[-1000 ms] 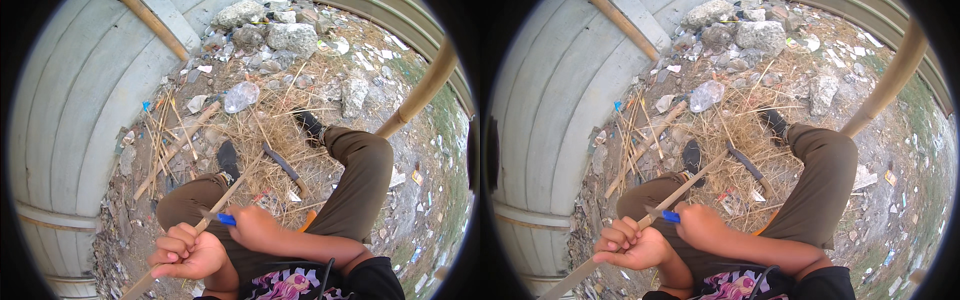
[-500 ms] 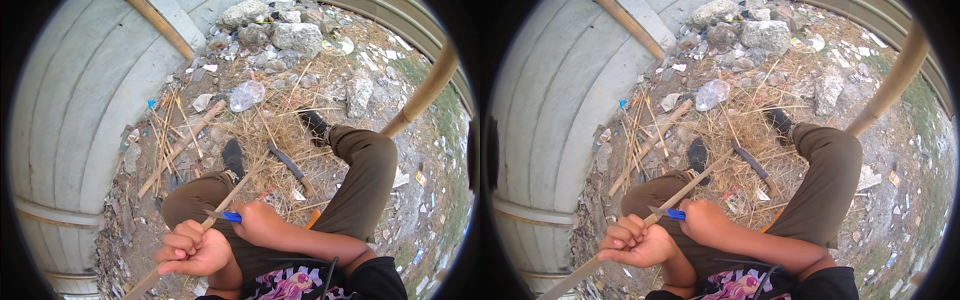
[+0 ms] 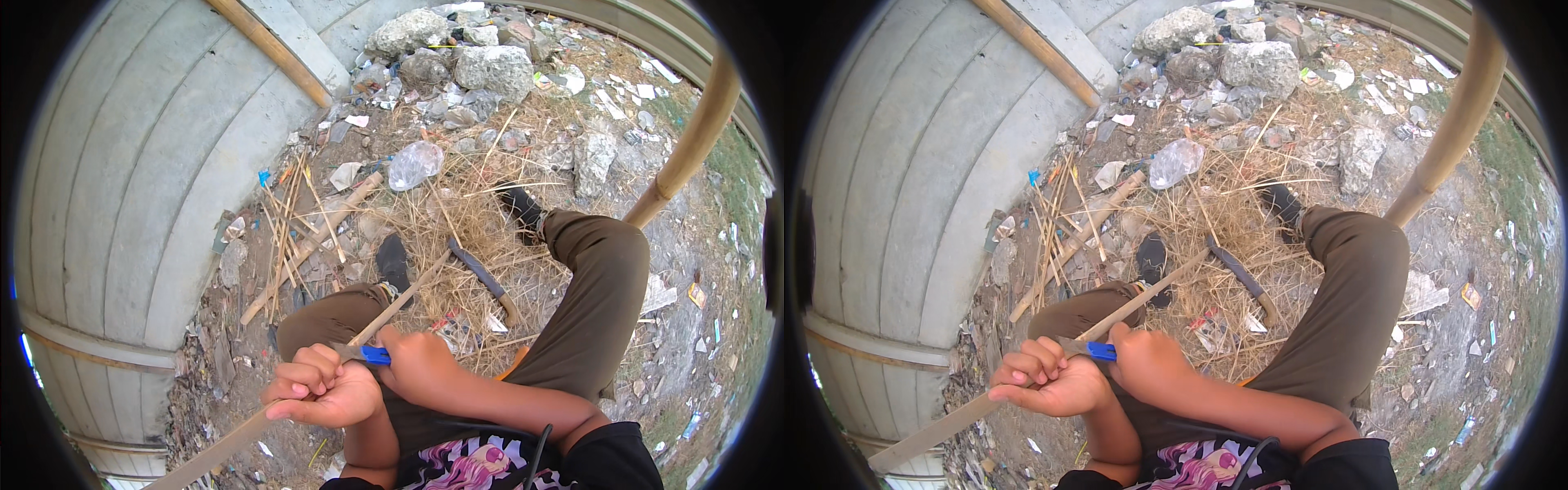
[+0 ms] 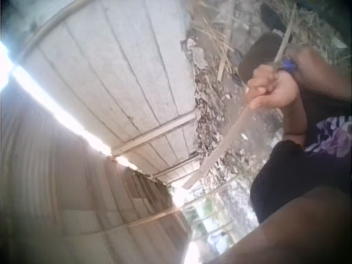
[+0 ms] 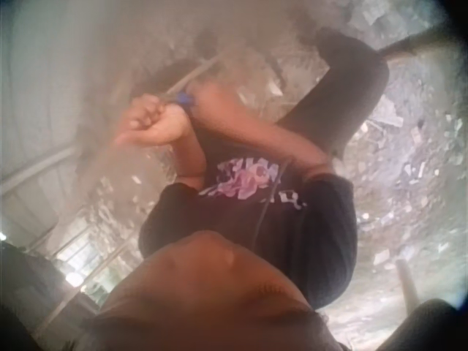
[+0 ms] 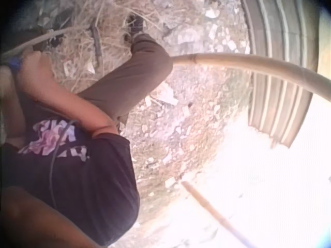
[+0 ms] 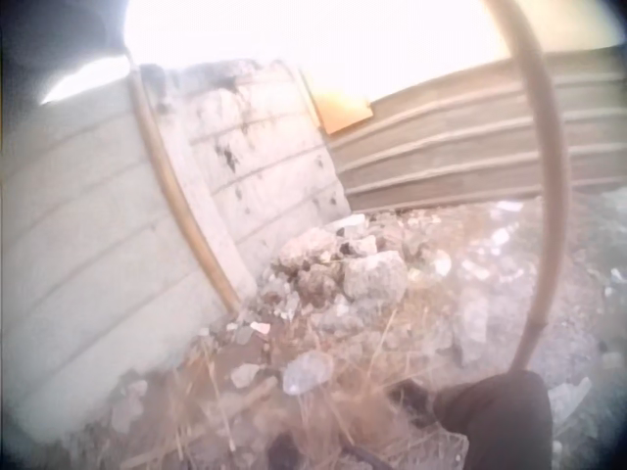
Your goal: The person sits cross-legged on the ground and uses a knife to sharpen a long, thin wooden stick. They hold the stick with one hand and scrape the blade along its length to remove bark and smooth the surface. The person rotates the stick periodically to work on different sides.
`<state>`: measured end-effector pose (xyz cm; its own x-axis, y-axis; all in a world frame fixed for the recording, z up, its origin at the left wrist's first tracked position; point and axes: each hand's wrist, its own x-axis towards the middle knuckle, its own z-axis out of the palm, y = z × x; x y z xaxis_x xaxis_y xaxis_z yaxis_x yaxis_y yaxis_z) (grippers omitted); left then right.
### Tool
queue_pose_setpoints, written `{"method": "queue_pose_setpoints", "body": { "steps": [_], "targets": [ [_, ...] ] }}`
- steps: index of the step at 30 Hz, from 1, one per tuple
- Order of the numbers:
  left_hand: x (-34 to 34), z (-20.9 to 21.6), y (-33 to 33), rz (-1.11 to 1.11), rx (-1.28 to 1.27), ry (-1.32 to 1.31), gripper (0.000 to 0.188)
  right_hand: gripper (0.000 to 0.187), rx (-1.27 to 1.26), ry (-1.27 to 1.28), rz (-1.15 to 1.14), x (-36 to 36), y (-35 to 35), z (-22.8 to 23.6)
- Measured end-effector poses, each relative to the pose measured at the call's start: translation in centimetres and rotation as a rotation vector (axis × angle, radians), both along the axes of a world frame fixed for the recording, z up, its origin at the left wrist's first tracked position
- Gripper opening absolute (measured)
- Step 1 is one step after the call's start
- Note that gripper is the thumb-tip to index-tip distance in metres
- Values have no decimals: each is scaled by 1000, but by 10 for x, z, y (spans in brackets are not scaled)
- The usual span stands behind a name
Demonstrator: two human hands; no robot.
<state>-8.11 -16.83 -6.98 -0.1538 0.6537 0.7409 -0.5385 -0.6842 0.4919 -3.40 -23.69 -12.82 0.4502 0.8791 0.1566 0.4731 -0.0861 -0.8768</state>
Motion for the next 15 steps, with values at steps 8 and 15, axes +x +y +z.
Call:
{"method": "queue_pose_setpoints", "body": {
  "steps": [8, 15],
  "targets": [
    [-5, 2, 9, 77, -24, 36, 42, 22, -348, 31, -82, 27, 21, -38],
    [-3, -6, 1, -14, 30, -14, 41, 25, -185, 160, 31, 17, -7, 17]
  ]
}}
